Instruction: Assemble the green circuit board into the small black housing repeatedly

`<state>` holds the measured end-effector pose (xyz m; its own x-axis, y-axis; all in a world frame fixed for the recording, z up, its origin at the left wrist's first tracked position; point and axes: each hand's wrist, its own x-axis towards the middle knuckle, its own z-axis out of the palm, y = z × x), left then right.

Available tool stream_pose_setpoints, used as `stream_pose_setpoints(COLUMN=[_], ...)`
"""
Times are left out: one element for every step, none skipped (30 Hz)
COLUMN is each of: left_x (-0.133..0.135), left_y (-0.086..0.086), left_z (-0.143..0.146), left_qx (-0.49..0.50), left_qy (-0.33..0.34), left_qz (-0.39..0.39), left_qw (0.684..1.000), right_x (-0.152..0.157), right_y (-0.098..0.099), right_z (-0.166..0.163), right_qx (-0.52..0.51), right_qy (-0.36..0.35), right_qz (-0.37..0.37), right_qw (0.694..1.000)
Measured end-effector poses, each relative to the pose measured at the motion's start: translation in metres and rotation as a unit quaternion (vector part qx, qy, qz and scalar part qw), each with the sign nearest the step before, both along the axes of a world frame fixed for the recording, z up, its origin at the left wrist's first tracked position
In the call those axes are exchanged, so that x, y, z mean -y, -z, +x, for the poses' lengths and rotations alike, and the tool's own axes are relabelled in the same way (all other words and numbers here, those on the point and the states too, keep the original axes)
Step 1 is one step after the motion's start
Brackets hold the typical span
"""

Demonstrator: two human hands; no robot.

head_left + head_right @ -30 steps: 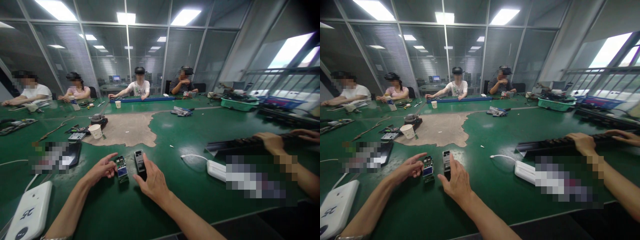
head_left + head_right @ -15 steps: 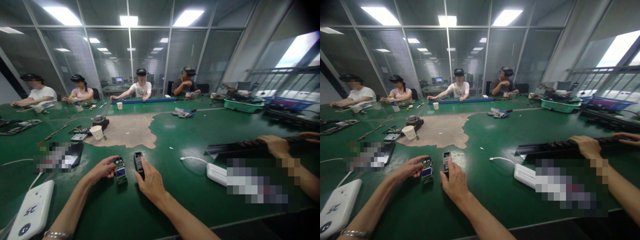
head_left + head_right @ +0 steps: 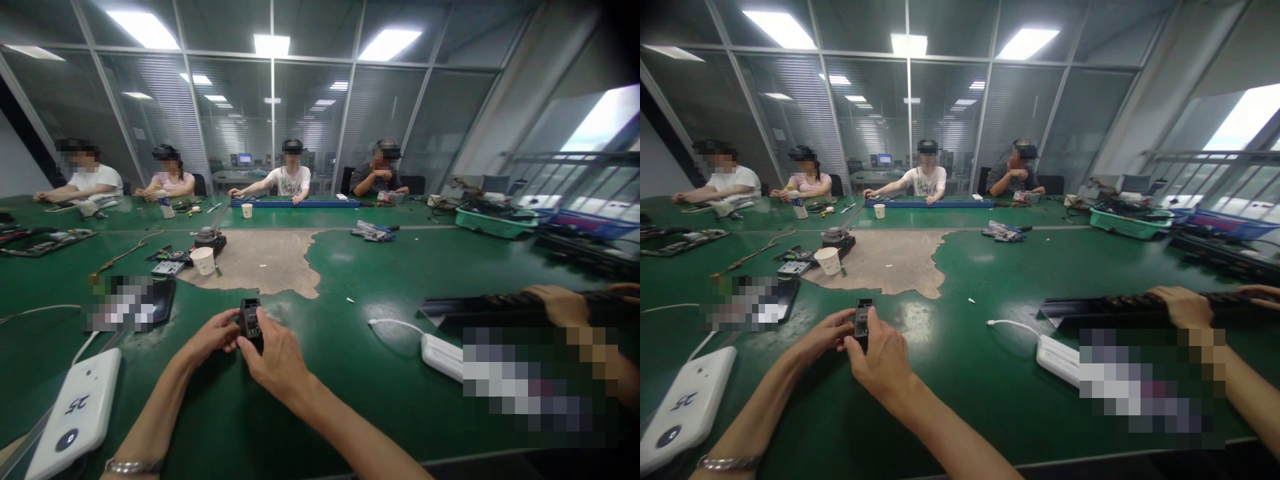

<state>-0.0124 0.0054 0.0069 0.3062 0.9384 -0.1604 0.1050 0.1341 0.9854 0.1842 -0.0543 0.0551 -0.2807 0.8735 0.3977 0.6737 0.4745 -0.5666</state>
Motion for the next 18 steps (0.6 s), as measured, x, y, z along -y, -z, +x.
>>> stream_pose_setpoints(left_x=[0.0, -0.001, -0.001, -0.001, -0.001, -0.001, 0.0, 0.0, 0.001, 0.001, 0.001, 0.002, 0.002, 0.002, 0.003, 0.003, 0.003, 0.003], left_y=[0.001, 0.001, 0.001, 0.0, -0.001, -0.001, -0.002, -0.003, -0.005, -0.005, -0.006, -0.007, -0.008, -0.009, -0.01, -0.01, -0.011, -0.012], left_z=[0.0, 0.0, 0.0, 0.0, 0.0, 0.0, 0.0, 0.0, -0.001, -0.001, -0.001, -0.001, 0.0, 0.0, 0.001, 0.001, 0.002, 0.002], left_qx=[0.004, 0.008, 0.011, 0.013, 0.013, 0.013, 0.011, 0.008, 0.002, -0.004, -0.011, -0.019, -0.025, -0.031, -0.035, -0.038, -0.04, -0.041], left_qy=[-0.001, -0.001, -0.002, -0.006, -0.012, -0.017, -0.024, -0.029, -0.033, -0.035, -0.036, -0.037, -0.037, -0.037, -0.036, -0.034, -0.031, -0.027], left_qz=[0.001, 0.0, -0.003, -0.007, -0.014, -0.022, -0.03, -0.037, -0.043, -0.046, -0.048, -0.047, -0.046, -0.044, -0.044, -0.044, -0.044, -0.044], left_qw=[1.0, 1.0, 1.0, 1.0, 1.0, 1.0, 0.999, 0.999, 0.999, 0.998, 0.998, 0.998, 0.998, 0.998, 0.998, 0.998, 0.998, 0.998], right_x=[0.0, -0.001, -0.001, -0.001, -0.001, -0.001, -0.001, 0.0, 0.001, 0.001, 0.002, 0.002, 0.002, 0.001, 0.0, -0.001, -0.003, -0.005], right_y=[0.002, 0.003, 0.005, 0.006, 0.008, 0.009, 0.011, 0.012, 0.013, 0.014, 0.015, 0.016, 0.017, 0.018, 0.02, 0.022, 0.024, 0.027], right_z=[-0.003, -0.006, -0.007, -0.009, -0.01, -0.01, -0.01, -0.01, -0.009, -0.008, -0.006, -0.004, -0.002, 0.0, 0.002, 0.003, 0.004, 0.004], right_qx=[0.014, 0.026, 0.039, 0.05, 0.061, 0.073, 0.084, 0.097, 0.11, 0.122, 0.133, 0.139, 0.141, 0.139, 0.133, 0.126, 0.12, 0.114], right_qy=[0.001, 0.002, 0.003, 0.003, 0.005, 0.006, 0.006, 0.006, 0.005, 0.003, 0.001, -0.004, -0.009, -0.017, -0.024, -0.03, -0.036, -0.041], right_qz=[-0.001, -0.001, 0.0, 0.001, 0.0, -0.004, -0.011, -0.018, -0.026, -0.032, -0.035, -0.036, -0.034, -0.03, -0.026, -0.02, -0.015, -0.01], right_qw=[1.0, 1.0, 0.999, 0.999, 0.998, 0.997, 0.996, 0.995, 0.994, 0.992, 0.991, 0.99, 0.989, 0.99, 0.99, 0.991, 0.992, 0.993])
